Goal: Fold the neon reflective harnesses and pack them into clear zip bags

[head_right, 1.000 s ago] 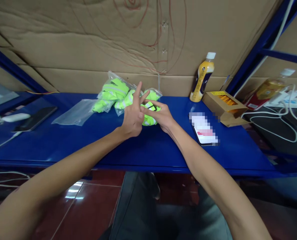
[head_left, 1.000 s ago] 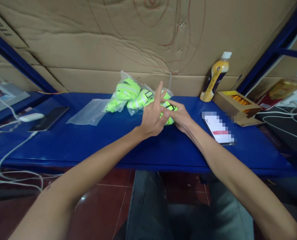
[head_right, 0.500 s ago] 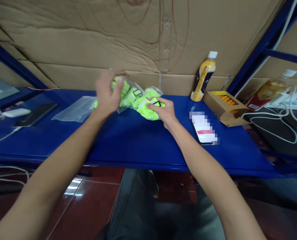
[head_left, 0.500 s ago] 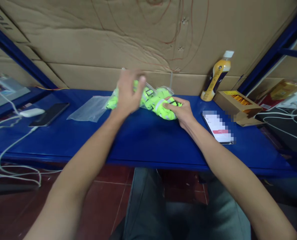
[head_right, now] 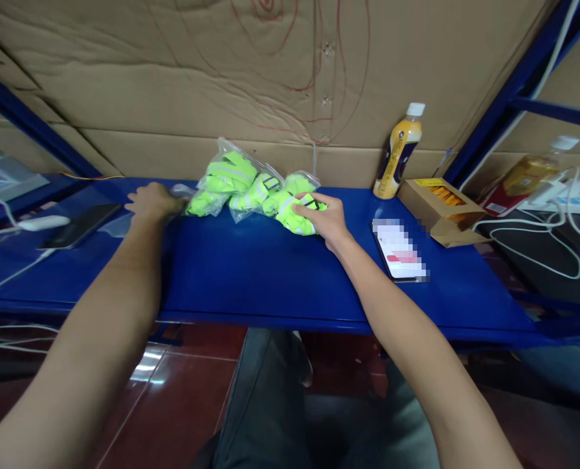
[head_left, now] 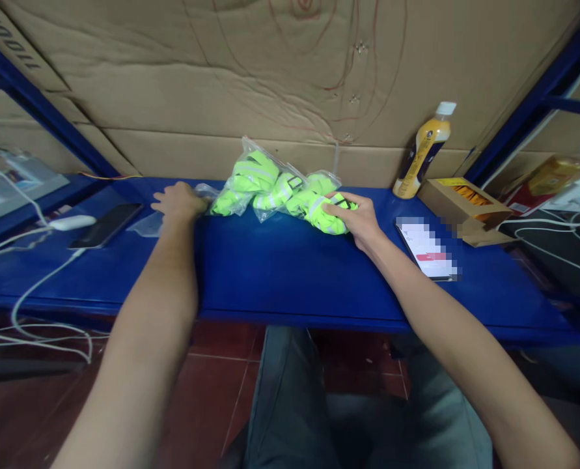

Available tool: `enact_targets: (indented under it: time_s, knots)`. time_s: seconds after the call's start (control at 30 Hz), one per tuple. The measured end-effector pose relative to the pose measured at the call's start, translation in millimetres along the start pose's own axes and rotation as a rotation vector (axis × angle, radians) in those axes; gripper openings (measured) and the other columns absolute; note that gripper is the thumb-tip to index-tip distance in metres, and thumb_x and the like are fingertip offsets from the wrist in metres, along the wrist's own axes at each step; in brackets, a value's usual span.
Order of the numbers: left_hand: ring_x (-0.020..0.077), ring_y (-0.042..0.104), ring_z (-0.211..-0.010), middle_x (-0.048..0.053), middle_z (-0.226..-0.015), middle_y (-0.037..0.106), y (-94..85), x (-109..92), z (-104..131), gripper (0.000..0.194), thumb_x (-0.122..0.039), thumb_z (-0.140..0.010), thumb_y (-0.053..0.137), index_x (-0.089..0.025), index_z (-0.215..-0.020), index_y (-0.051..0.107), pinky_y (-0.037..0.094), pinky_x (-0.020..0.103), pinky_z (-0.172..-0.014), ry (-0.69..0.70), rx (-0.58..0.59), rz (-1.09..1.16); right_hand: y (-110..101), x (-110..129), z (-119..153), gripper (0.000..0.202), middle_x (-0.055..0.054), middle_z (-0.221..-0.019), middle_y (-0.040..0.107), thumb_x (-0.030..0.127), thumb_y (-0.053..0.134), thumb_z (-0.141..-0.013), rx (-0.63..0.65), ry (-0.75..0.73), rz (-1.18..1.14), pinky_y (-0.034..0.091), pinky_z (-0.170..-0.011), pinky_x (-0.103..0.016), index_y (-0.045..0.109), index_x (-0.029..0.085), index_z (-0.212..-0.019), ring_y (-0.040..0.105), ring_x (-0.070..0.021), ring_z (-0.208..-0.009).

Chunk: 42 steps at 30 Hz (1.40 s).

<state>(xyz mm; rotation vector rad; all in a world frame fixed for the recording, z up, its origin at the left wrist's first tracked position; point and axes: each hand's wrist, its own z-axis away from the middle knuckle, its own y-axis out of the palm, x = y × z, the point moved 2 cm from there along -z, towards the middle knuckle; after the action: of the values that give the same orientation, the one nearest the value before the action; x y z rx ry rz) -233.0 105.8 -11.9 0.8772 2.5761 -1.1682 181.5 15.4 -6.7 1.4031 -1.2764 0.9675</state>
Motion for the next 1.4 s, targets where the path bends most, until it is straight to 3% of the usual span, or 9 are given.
enact_targets:
  time_s: [0.1, 0.23, 0.4, 0.53, 0.7, 0.9, 1.07, 1.23, 1.4]
  knots:
    - [0.0523, 0.032, -0.155, 0.018, -0.114, 0.074, -16.5, -4, -1, 0.078, -0.092, -0.083, 0.040, -0.020, -0.095, 0.066, 0.023, 0.080, -0.111, -0.162, -0.258, -0.074, -3, 0, -2, 0.048, 0.001, -0.081, 0.075, 0.037, 0.098, -0.047, -0.025, -0.004, 0.006, 0.056, -0.071, -0.030, 0.085, 0.019, -0.090, 0.067, -0.0159, -0.075]
    - [0.0460, 0.049, -0.145, 0.016, -0.131, 0.071, -31.6, -58, -18, 0.078, -0.089, -0.092, 0.037, -0.022, -0.119, 0.066, 0.031, 0.071, -0.116, -0.109, -0.299, -0.044, -7, 5, -8, 0.056, 0.000, -0.086, 0.078, 0.042, 0.100, -0.046, -0.024, 0.014, -0.032, 0.060, -0.077, -0.034, 0.083, 0.020, -0.095, 0.072, -0.0191, -0.080]
    - [0.0349, 0.061, -0.127, 0.009, -0.136, 0.069, -2.4, -166, -23, 0.075, -0.086, -0.100, 0.033, -0.028, -0.138, 0.061, 0.045, 0.058, -0.114, 0.208, 0.014, 0.080, -24, 23, -16, 0.067, -0.004, -0.110, 0.081, 0.051, 0.101, -0.049, 0.069, -0.036, -0.152, 0.066, -0.085, -0.040, 0.078, 0.024, -0.105, 0.077, -0.0247, -0.095]
    - [0.0414, 0.053, -0.131, 0.015, -0.149, 0.061, 27.8, -215, -5, 0.081, -0.081, -0.100, 0.035, -0.026, -0.158, 0.049, 0.038, 0.062, -0.117, 0.389, 0.225, 0.155, -41, 36, -19, 0.077, -0.008, -0.118, 0.080, 0.066, 0.096, -0.053, 0.109, -0.059, -0.107, 0.068, -0.076, -0.043, 0.076, 0.025, -0.116, 0.078, -0.0287, -0.095]
    - [0.0424, 0.053, -0.132, 0.020, -0.144, 0.056, 39.1, -234, 10, 0.088, -0.079, -0.102, 0.032, -0.023, -0.171, 0.033, 0.038, 0.060, -0.118, 0.494, 0.306, 0.193, -40, 38, -15, 0.064, -0.006, -0.112, 0.080, 0.054, 0.100, -0.056, 0.192, -0.073, -0.116, 0.067, -0.091, -0.044, 0.078, 0.024, -0.107, 0.077, -0.0276, -0.103]
    - [0.0396, 0.049, -0.138, 0.023, -0.149, 0.048, 45.3, -253, 24, 0.096, -0.078, -0.103, 0.035, -0.017, -0.175, 0.016, 0.036, 0.058, -0.122, 0.507, 0.397, 0.243, -31, 35, -9, 0.053, -0.001, -0.097, 0.080, 0.044, 0.102, -0.051, 0.175, -0.006, -0.066, 0.063, -0.085, -0.037, 0.083, 0.023, -0.096, 0.074, -0.0196, -0.085]
    - [0.0343, 0.049, -0.135, 0.017, -0.145, 0.058, 61.3, -250, 30, 0.072, -0.067, -0.109, 0.032, -0.022, -0.163, 0.048, 0.035, 0.055, -0.123, 0.319, 0.292, 0.227, -30, 27, -8, 0.048, -0.001, -0.092, 0.080, 0.038, 0.099, -0.055, 0.253, -0.018, 0.082, 0.059, -0.078, -0.034, 0.086, 0.021, -0.099, 0.070, -0.0175, -0.078]
    - [0.0400, 0.050, -0.130, 0.019, -0.131, 0.063, 76.9, -248, 35, 0.053, -0.060, -0.097, 0.061, -0.022, -0.128, 0.082, 0.038, 0.061, -0.118, 0.226, 0.220, 0.029, -31, 14, -14, 0.035, 0.001, -0.087, 0.078, 0.035, 0.091, -0.063, 0.330, -0.178, 0.392, 0.051, -0.076, -0.031, 0.088, 0.020, -0.095, 0.066, -0.0178, -0.079]
    - [0.0297, 0.059, -0.084, 0.012, -0.084, 0.066, 67.4, -262, 35, 0.042, -0.054, -0.094, 0.061, -0.020, -0.097, 0.086, 0.048, 0.048, -0.087, 0.070, 0.265, 0.038, -26, 16, -13, 0.032, -0.001, -0.093, 0.079, 0.032, 0.084, -0.069, 0.371, -0.388, 0.599, 0.048, -0.082, -0.033, 0.088, 0.022, -0.099, 0.069, -0.0213, -0.087]
